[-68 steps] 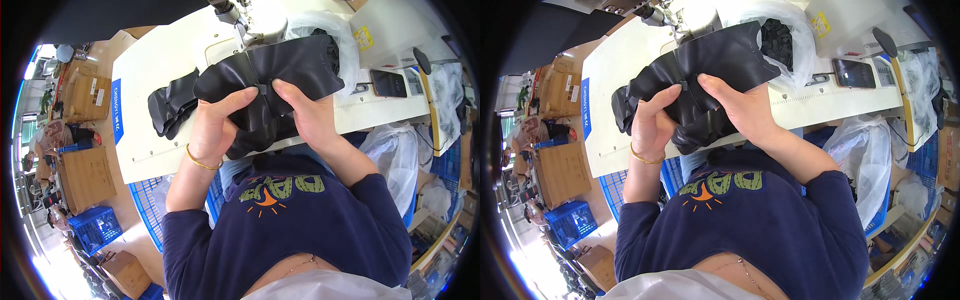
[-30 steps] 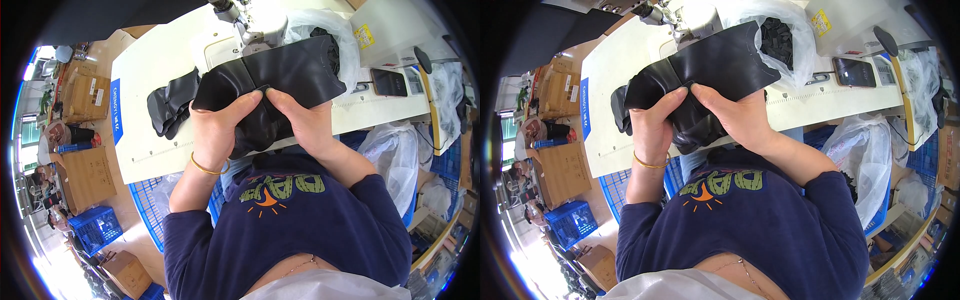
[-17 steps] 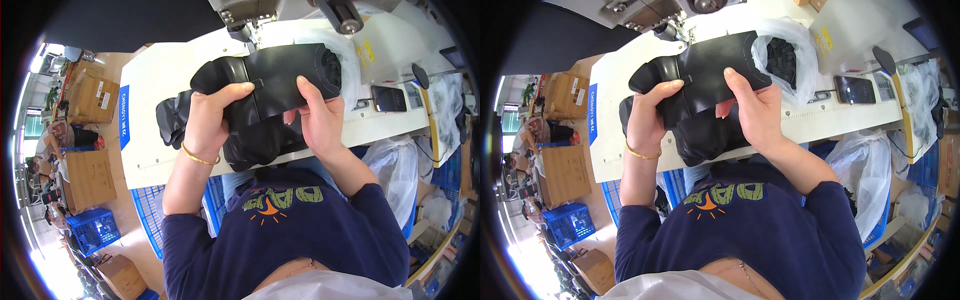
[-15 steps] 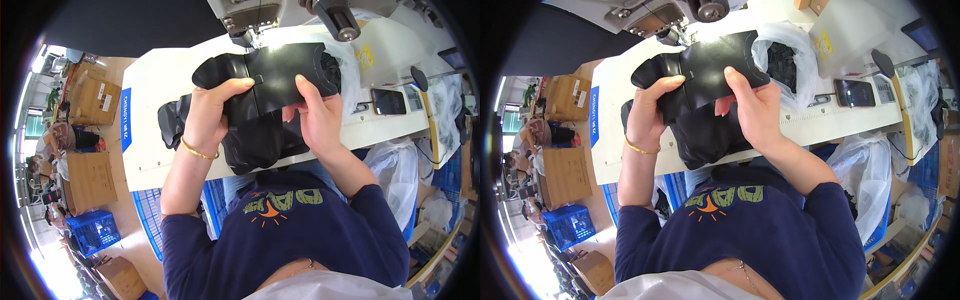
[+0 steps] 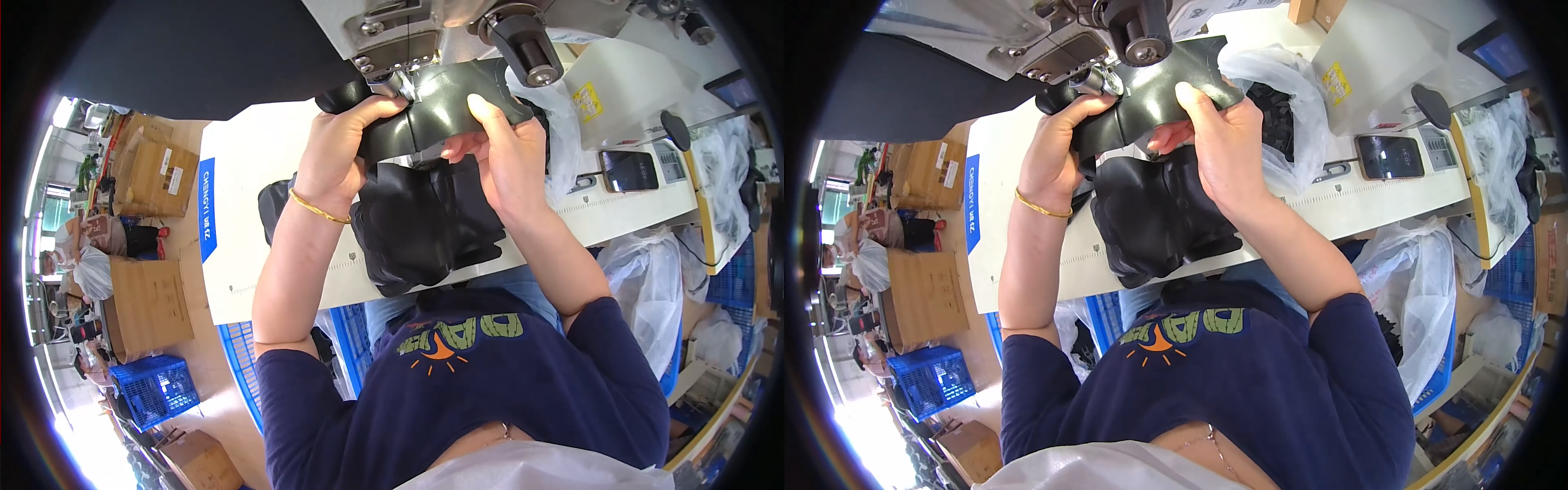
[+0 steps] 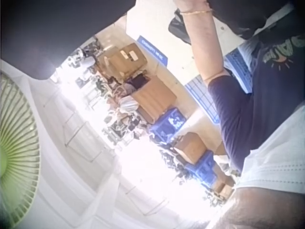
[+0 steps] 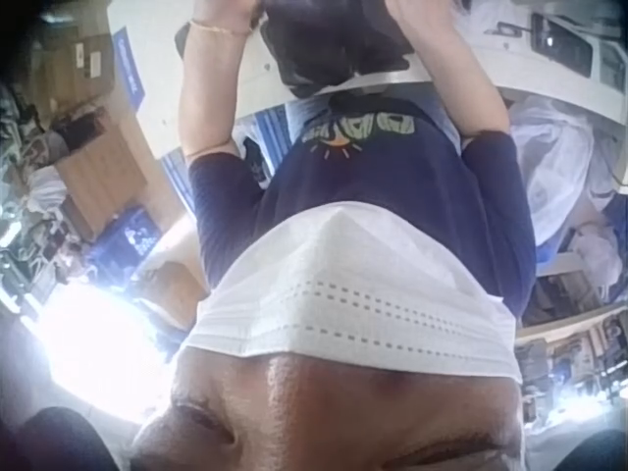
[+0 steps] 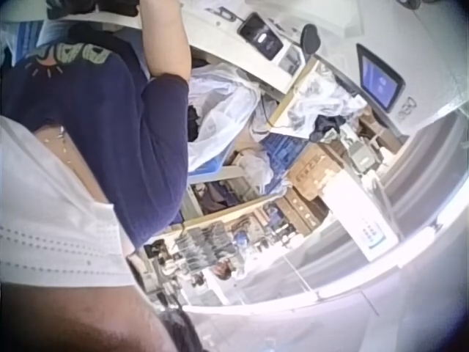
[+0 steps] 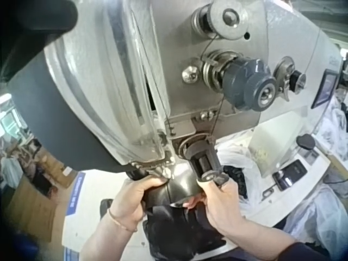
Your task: Stitching shoe upper components using an industrial sewing machine.
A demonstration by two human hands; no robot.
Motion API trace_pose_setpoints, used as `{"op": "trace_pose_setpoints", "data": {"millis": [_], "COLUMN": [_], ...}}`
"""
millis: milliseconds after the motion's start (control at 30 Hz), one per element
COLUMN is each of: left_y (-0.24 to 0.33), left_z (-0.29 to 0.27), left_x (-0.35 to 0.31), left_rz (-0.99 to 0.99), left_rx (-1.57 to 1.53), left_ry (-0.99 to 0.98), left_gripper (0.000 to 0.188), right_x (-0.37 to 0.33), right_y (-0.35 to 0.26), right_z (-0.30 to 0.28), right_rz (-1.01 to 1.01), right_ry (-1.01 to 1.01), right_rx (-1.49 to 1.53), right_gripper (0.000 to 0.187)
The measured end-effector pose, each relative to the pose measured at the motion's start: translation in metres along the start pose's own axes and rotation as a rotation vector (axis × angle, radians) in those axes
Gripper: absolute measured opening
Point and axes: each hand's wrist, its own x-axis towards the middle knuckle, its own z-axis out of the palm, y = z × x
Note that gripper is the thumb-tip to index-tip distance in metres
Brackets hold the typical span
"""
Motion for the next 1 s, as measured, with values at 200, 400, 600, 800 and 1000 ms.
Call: {"op": "trace_pose_setpoints", "data": {"millis": [200, 400, 600, 800, 1000], "left_y": [-0.0011, 0.0006, -0.0036, -0.0053, -0.0033], "left_z": [-0.0006, 0.0016, -0.0024, -0.0019, -0.0006], "left_x": [0.0011, 0.0002, 0.0021, 0.0022, 0.001], "left_rz": [0.039, 0.054, 0.093, 0.1, 0.082], "left_rx": [-0.004, 0.017, 0.021, -0.015, 0.011], "left_ry": [-0.006, -0.006, -0.019, -0.03, 0.003], "left_gripper": [0.007, 0.008, 0.009, 0.008, 0.011], "right_x": [-0.0004, 0.0008, 0.0007, 0.0006, 0.0021], "right_y": [-0.0008, 0.0003, 0.0008, 0.0013, 0.0021], "right_z": [0.0004, -0.0004, -0.0001, 0.0005, -0.0025], "right_rz": [0.002, -0.004, -0.009, -0.014, -0.026], "right_ry": [0.001, 0.006, 0.004, 0.017, 0.0], "right_rx": [-0.003, -0.01, -0.017, -0.012, -0.046], "right_gripper": [0.018, 0.017, 0.017, 0.018, 0.019]}}
